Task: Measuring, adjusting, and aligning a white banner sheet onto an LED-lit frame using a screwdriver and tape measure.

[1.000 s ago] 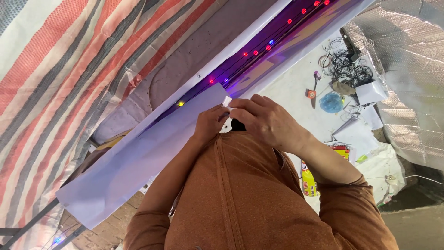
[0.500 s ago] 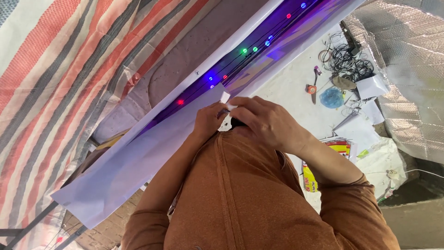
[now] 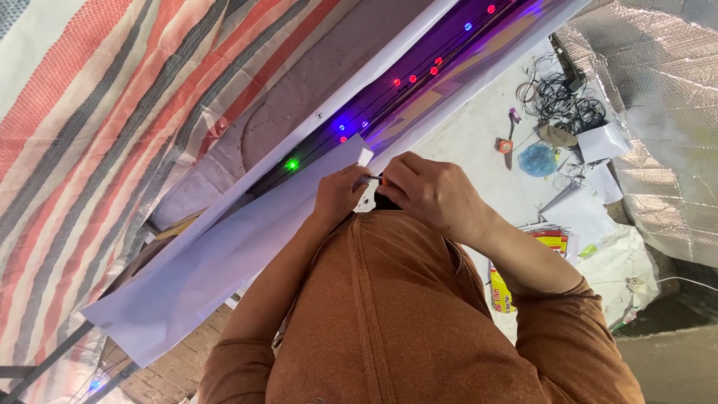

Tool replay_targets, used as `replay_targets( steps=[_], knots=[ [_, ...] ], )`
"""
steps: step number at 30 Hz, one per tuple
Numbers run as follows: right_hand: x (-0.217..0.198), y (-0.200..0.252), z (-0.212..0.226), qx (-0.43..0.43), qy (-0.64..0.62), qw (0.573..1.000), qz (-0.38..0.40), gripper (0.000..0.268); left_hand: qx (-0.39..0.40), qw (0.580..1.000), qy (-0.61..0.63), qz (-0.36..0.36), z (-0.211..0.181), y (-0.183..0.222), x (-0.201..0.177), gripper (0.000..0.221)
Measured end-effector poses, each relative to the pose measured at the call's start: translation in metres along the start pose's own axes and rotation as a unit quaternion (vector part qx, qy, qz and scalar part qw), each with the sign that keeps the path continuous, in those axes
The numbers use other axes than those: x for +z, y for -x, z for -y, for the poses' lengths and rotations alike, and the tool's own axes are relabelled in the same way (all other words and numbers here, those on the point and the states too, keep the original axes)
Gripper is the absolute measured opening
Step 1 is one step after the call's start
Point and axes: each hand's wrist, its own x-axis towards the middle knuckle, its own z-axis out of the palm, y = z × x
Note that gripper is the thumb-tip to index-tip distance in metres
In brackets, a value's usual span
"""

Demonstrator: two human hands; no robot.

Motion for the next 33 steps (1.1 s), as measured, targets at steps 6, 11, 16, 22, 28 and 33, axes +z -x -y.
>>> replay_targets(
  steps=[6, 11, 16, 22, 28, 33],
  knots=[
    [-0.005, 0.000, 0.002, 0.003, 0.015, 0.999, 0.034, 0.033, -0.011, 1.000, 0.004, 0.005, 0.003, -0.002, 0.002, 0.022],
    [-0.014, 0.002, 0.005, 0.019, 0.032, 0.999, 0.013, 0.018, -0.016, 1.000, -0.002, 0.002, 0.001, -0.003, 0.001, 0.020],
    [-0.017, -0.001, 0.004, -0.026, -0.022, 0.999, 0.031, 0.022, -0.026, 1.000, -0.006, 0.009, 0.003, -0.004, 0.003, 0.019],
    [-0.008, 0.002, -0.003, 0.016, 0.029, 0.999, 0.040, 0.014, -0.031, 0.999, 0.008, -0.008, 0.002, -0.002, 0.004, 0.019],
    [-0.029, 0.015, -0.018, 0.033, 0.062, 0.990, 0.125, 0.029, -0.038, 0.999, 0.032, -0.018, 0.001, -0.002, 0.005, 0.019],
    [-0.028, 0.020, -0.034, 0.136, 0.201, 0.945, 0.218, 0.033, -0.061, 0.996, 0.052, -0.037, 0.000, 0.001, 0.009, 0.020]
  ],
)
